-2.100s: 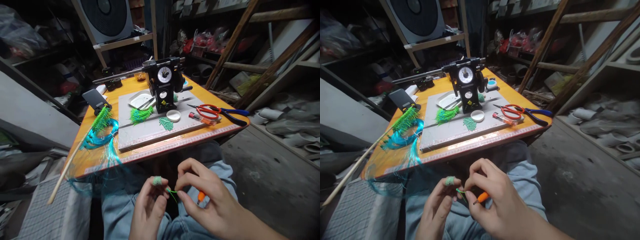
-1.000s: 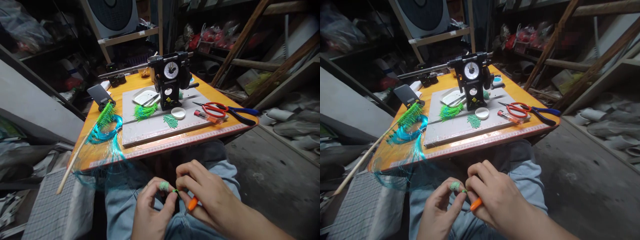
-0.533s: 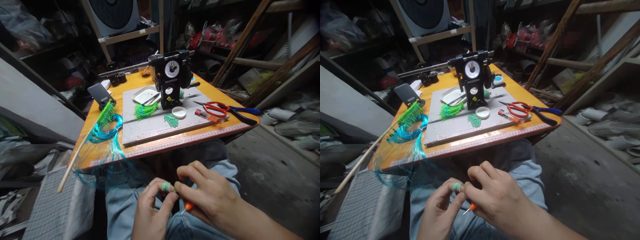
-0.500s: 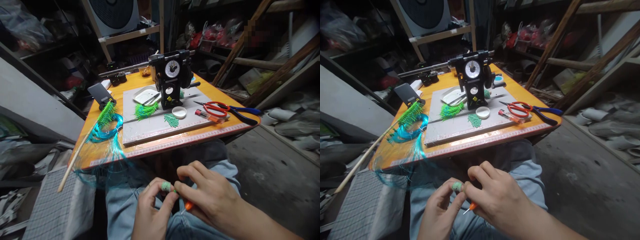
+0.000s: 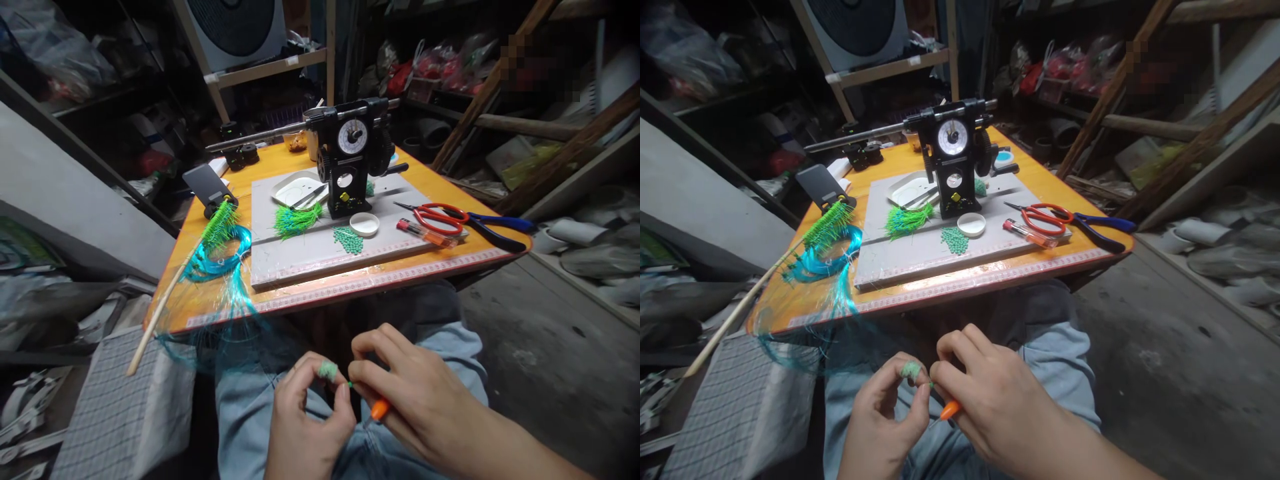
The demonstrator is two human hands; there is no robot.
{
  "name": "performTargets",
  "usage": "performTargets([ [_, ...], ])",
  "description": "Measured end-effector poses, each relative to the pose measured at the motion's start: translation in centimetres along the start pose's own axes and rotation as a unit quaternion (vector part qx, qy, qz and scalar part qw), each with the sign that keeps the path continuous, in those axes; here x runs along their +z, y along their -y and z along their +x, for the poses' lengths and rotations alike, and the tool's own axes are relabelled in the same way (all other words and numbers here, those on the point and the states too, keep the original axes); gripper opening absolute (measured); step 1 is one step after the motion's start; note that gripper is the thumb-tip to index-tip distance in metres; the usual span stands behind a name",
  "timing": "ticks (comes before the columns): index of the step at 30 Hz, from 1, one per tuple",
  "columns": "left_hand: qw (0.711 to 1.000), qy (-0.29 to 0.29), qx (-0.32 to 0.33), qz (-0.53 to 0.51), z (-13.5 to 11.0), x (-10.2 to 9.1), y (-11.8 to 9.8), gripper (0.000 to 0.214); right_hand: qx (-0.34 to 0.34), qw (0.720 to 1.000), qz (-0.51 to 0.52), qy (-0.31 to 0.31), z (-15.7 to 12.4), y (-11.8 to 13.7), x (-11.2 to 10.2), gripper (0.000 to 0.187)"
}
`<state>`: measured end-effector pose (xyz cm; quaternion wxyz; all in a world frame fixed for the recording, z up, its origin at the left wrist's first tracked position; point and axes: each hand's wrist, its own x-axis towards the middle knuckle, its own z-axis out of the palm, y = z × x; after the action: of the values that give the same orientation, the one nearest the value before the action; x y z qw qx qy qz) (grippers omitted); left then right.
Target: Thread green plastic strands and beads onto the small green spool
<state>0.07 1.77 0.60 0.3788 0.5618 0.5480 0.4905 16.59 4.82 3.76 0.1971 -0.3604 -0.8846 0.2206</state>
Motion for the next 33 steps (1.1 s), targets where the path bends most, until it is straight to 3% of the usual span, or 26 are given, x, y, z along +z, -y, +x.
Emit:
performTargets([
  [6,0.998,-0.055,0.017,-0.005,-0.5,1.2,0.6,0.016,0.003,0.998,0.053,-0.022,0.0,0.4,0.3,0.018],
  [10,0.997,-0.054,0.019,-0.053,-1.0,1.7,1.2,0.017,-0.001,0.998,0.042,-0.038,-0.1,0.4,0.4,0.016],
  [13,0.993,-0.049,0.012,-0.108,-1.2,1.4,1.3,0.015,0.002,0.999,0.019,-0.044,0.1,0.4,0.5,0.016],
  [17,0.998,-0.03,0.033,-0.051,-1.0,0.5,1.2,0.021,-0.008,0.999,0.034,-0.027,0.5,0.6,0.6,0.02],
  [20,0.995,-0.063,0.055,-0.053,-1.0,-0.2,1.1,0.021,-0.007,0.999,0.046,-0.013,1.1,1.1,0.7,0.022],
  [26,0.976,-0.17,0.124,-0.056,-1.7,-3.8,0.8,0.019,-0.078,0.993,0.09,-0.005,4.7,3.5,1.1,0.018],
  [29,0.942,-0.26,0.149,-0.151,-2.3,-6.6,0.6,0.005,-0.107,0.982,0.14,-0.074,8.0,5.6,1.7,0.015],
  [33,0.905,-0.346,0.127,-0.21,-3.1,-9.3,0.9,0.009,-0.113,0.958,0.211,-0.159,12.0,8.7,2.8,0.011],
])
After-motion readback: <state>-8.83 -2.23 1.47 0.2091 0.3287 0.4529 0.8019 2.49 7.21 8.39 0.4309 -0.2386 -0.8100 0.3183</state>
